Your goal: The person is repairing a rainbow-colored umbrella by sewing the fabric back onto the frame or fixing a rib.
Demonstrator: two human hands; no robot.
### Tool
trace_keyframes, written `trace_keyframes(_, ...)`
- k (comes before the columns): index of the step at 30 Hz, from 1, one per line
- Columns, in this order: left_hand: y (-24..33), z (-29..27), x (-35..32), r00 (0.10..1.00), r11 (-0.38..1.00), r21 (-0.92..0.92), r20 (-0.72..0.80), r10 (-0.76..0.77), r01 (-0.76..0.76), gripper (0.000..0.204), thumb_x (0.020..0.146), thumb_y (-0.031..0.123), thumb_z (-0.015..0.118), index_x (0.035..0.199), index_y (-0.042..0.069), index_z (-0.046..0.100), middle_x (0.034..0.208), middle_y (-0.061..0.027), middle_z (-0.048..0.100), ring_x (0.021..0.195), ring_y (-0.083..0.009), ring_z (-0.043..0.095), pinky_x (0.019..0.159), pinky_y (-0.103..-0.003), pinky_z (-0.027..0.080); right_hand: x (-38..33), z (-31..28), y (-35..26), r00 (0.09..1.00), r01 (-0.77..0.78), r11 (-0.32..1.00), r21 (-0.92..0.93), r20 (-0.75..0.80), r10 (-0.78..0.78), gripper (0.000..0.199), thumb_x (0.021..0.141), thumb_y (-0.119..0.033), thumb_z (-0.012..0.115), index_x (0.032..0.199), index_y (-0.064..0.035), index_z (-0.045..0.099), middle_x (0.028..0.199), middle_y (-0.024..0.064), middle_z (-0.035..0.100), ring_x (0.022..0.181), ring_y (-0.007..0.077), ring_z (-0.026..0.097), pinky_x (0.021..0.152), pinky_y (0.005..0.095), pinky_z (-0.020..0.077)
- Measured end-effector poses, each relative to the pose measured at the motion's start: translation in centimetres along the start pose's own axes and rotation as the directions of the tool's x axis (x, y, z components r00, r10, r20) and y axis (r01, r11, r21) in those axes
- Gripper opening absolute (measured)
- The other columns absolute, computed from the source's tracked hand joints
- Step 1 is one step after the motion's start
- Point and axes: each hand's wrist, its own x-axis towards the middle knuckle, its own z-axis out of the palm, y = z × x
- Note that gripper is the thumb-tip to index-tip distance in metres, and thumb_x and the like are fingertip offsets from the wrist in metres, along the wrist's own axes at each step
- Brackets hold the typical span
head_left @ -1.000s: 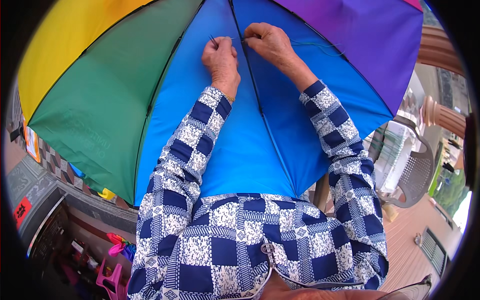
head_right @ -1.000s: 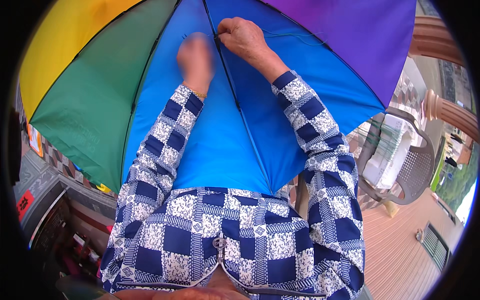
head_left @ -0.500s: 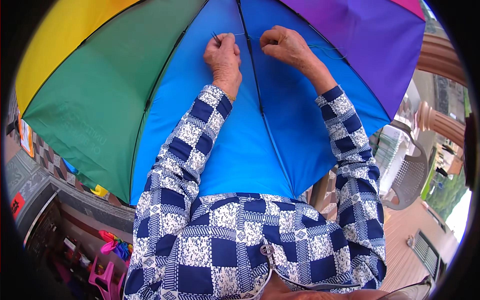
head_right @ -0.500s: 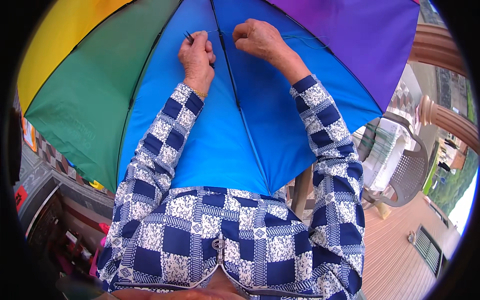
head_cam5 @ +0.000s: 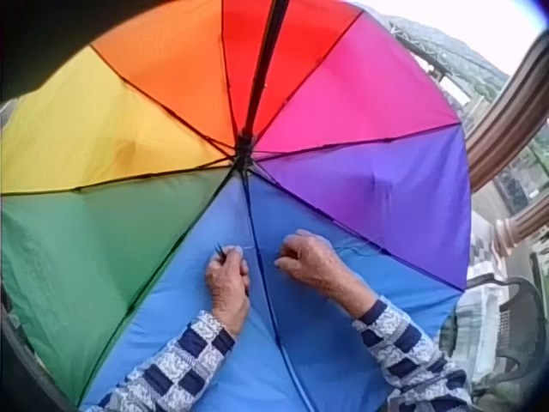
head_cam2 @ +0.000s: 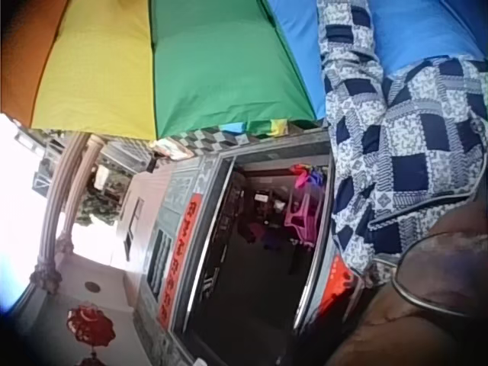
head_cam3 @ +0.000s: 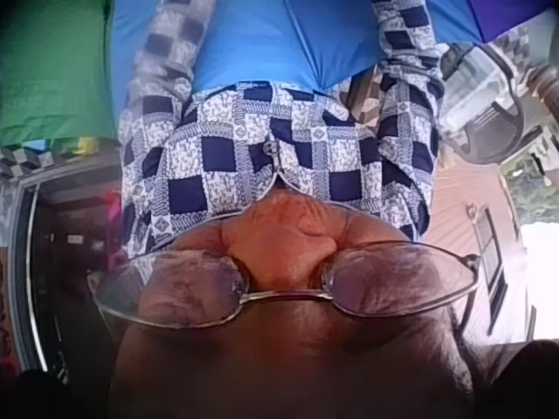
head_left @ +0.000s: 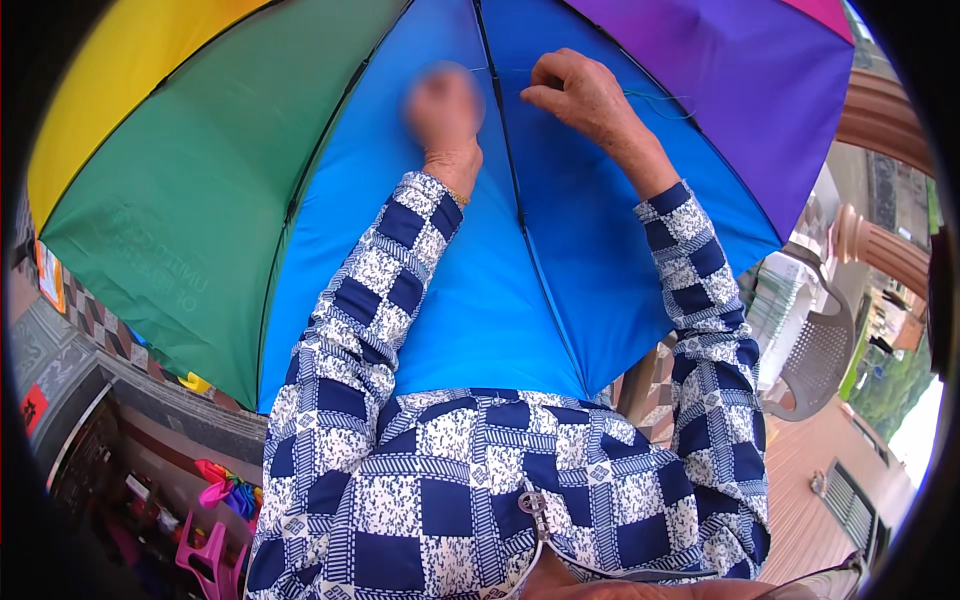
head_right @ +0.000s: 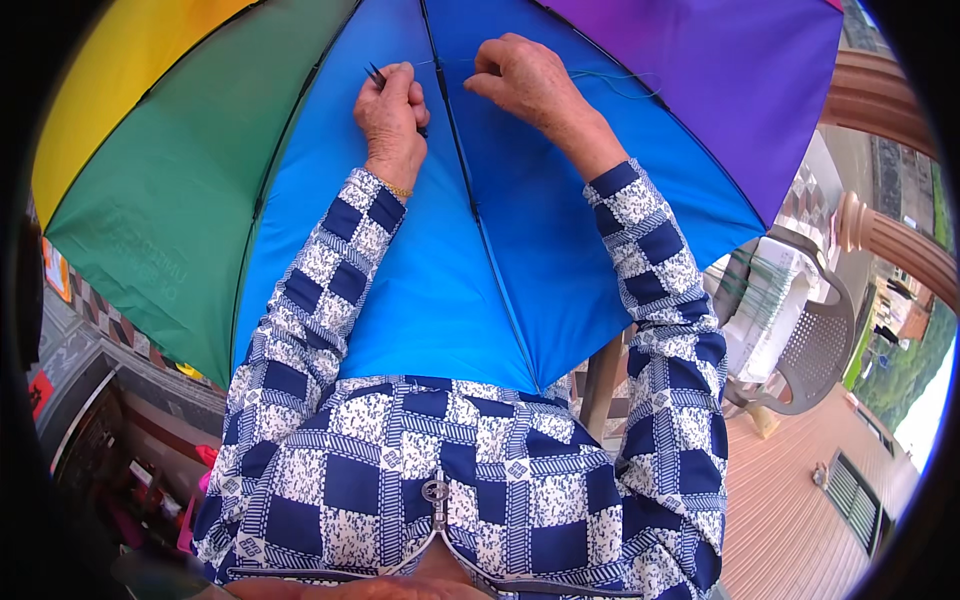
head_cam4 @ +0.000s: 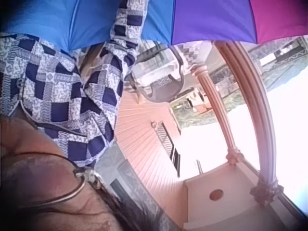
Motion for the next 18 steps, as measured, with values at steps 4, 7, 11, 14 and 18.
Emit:
trace_keyframes(4, 0.0, 0.1, -0.1, 1.0, 0.999, 0.031, 0.002, -0.009, 0.009, 0.009, 0.08, 0.012, 0.058, 0.076, 0.006, 0.052, 0.055, 0.0002, 0.047, 0.04, -0.0064, 0.036, 0.034, -0.021, 0.026, -0.1, 0.6, 0.3, 0.997, -0.001, 1.0, -0.001, -0.08, 0.001, 0.02, 0.074, -0.024, 0.068, 0.081, -0.0058, 0.063, 0.078, 0.0068, 0.06, 0.071, 0.0215, 0.059, 0.063, 0.0344, 0.0474)
trace_keyframes(7, 0.0, 0.1, 0.0, 1.0, 1.0, 0.031, 0.002, 0.001, -0.001, 0.01, 0.08, 0.011, 0.058, 0.075, 0.006, 0.052, 0.055, -0.0002, 0.047, 0.04, -0.0067, 0.037, 0.034, -0.021, 0.027, 0.1, 1.6, -0.3, 0.989, 0.009, 1.0, -0.022, -0.147, -0.012, 0.018, 0.072, -0.022, 0.067, 0.08, -0.0067, 0.063, 0.078, 0.0084, 0.059, 0.076, 0.025, 0.059, 0.065, 0.0379, 0.0473)
trace_keyframes(11, -0.2, 0.1, 0.1, 1.0, 1.0, 0.026, 0.007, 0.007, -0.007, 0.01, 0.08, 0.012, 0.058, 0.075, 0.006, 0.052, 0.055, -0.0003, 0.047, 0.039, -0.007, 0.037, 0.034, -0.021, 0.028, 0.5, 2.9, -1.4, 0.973, 0.018, 0.995, -0.101, -0.225, -0.041, 0.013, 0.071, -0.019, 0.065, 0.078, -0.0076, 0.063, 0.078, 0.0091, 0.058, 0.077, 0.0275, 0.059, 0.065, 0.0404, 0.0478)
trace_keyframes(14, -0.1, 0.1, 0.1, 1.0, 1.0, 0.027, 0.011, 0.003, -0.003, 0.01, 0.08, 0.011, 0.058, 0.074, 0.006, 0.052, 0.054, -0.0003, 0.047, 0.038, -0.0072, 0.037, 0.034, -0.021, 0.028, 0.5, 3.3, -1.2, 0.97, 0.022, 0.987, -0.158, -0.238, -0.06, 0.01, 0.071, -0.016, 0.063, 0.076, -0.008, 0.063, 0.077, 0.009, 0.057, 0.076, 0.0282, 0.059, 0.064, 0.0407, 0.0482)
trace_keyframes(18, -0.1, 0.1, 0.1, 1.0, 1.0, 0.018, 0.013, 0.001, -0.001, 0.011, 0.08, 0.011, 0.058, 0.073, 0.006, 0.052, 0.054, -0.0003, 0.047, 0.038, -0.0074, 0.037, 0.034, -0.021, 0.028, 0.3, 3.1, -0.6, 0.975, 0.044, 0.979, -0.199, -0.205, -0.085, 0.007, 0.07, -0.013, 0.06, 0.073, -0.0083, 0.064, 0.076, 0.0089, 0.057, 0.074, 0.0287, 0.059, 0.063, 0.0404, 0.0484)
